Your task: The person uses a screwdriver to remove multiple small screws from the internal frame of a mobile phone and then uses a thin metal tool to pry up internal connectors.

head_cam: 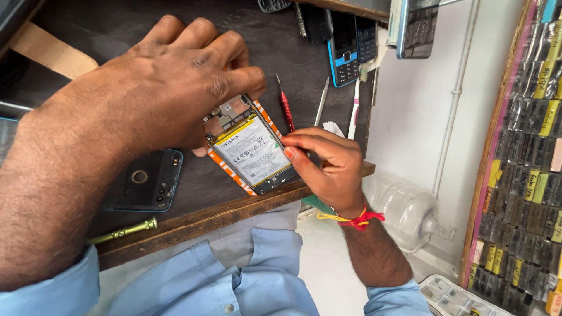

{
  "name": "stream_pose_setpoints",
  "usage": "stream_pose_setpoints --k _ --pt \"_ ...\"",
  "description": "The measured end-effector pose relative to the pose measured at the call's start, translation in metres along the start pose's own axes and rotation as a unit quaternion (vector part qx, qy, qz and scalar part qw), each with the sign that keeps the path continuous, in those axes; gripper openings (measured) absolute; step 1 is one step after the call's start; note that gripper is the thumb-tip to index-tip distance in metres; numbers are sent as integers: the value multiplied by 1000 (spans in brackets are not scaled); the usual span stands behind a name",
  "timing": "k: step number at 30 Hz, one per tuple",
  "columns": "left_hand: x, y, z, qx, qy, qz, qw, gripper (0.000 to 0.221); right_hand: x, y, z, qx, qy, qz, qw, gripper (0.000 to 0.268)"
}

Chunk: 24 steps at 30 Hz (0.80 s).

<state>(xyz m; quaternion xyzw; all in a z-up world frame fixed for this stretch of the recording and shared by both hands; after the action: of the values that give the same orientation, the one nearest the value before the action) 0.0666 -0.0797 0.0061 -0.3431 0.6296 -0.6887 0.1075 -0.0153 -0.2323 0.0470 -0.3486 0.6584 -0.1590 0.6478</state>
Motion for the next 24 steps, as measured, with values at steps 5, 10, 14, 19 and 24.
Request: stream_pose_setpoints --k 5,10,14,19,24 --pt "5 -5 -4 43 32 19 998 89 22 -1 -12 -8 66 108 992 16" --pt "5 -4 -4 49 24 8 998 90 37 4 -26 -18 99 221 970 25" --pt "7 -14 -6 71 41 -12 997 80 44 19 -33 -94 122 280 948 55" --pt "8 -25 -6 22 49 -103 993 65 42 37 -35 -116 150 357 915 64" --pt "8 -29 -4 -14 37 -150 988 69 5 6 -15 -35 41 79 995 45"
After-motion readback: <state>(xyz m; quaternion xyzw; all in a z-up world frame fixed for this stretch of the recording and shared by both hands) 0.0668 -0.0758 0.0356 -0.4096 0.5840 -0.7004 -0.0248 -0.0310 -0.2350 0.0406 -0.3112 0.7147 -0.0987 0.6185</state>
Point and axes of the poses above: each hand's wrist, its own z-axis towards the middle knuckle, its own y-axis out of the palm, x = y × z, the point moved 10 cm from there along z, towards the middle knuckle, and after that the axes turned 4 degrees about -x, right-handed, at the moved point
